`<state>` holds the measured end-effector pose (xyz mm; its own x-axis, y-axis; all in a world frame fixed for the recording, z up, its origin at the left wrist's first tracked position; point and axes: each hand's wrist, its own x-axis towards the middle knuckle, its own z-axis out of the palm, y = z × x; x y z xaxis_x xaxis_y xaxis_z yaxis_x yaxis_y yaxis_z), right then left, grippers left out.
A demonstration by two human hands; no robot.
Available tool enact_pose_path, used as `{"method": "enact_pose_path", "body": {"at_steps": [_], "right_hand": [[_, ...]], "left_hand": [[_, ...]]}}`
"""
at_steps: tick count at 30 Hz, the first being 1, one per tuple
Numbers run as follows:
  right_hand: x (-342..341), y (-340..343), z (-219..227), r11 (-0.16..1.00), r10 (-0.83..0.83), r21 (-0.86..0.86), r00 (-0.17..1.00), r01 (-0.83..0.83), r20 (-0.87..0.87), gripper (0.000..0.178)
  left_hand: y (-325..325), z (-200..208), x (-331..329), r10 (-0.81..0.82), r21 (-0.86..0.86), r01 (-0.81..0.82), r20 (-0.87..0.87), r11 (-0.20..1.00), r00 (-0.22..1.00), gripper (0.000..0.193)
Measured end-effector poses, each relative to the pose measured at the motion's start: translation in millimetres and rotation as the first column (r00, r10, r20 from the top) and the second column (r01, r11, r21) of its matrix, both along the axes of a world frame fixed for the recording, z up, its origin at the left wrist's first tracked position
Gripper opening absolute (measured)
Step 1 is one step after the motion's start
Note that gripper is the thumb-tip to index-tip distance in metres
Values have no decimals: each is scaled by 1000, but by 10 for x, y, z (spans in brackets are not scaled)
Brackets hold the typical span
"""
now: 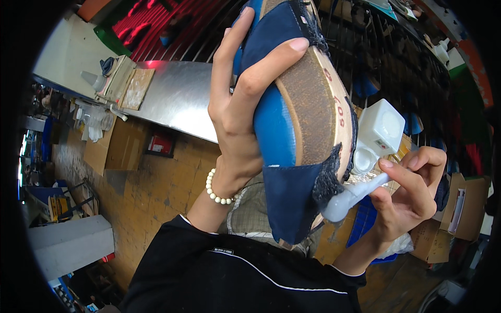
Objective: The person holds a blue sandal and uses a brush to apply a dark adhesive to the sole and strap areas. The sandal is repeatedly rotated to access different sections while the brush is dipped into a white container to reload adhesive.
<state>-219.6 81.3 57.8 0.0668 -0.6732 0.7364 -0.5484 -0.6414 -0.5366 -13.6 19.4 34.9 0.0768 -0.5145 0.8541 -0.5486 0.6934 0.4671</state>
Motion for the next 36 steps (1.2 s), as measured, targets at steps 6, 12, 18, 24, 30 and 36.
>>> {"method": "enact_pose_path", "body": {"at_steps": [6, 12, 18, 24, 30, 36], "right_hand": [[-19, -14, -47, 994, 105, 39, 994, -107, 43, 52], [-55, -8, -124, 987, 151, 38, 987, -153, 51, 53], [-57, 24, -115, 973, 226, 31, 972, -228, 56, 53], [15, 53, -162, 996, -15, 84, 996, 8, 83, 45], [53, 313, -178, 985, -104, 137, 994, 105, -10, 53], [173, 329, -160, 974, -217, 72, 976, 216, 4, 51]], "left_hand": [[130, 132, 4, -1, 113, -6, 54, 994, 999, 67], [-51, -113, 103, -47, 43, 47, -18, 998, 999, 65], [-185, -247, 166, -65, -28, 63, -68, 998, 996, 64], [-252, -335, 230, -22, -117, 10, -95, 993, 995, 65], [-358, -351, 373, 195, -240, -214, -100, 947, 976, 70], [-235, -197, 474, 360, -281, -349, -11, 894, 933, 74]]}}
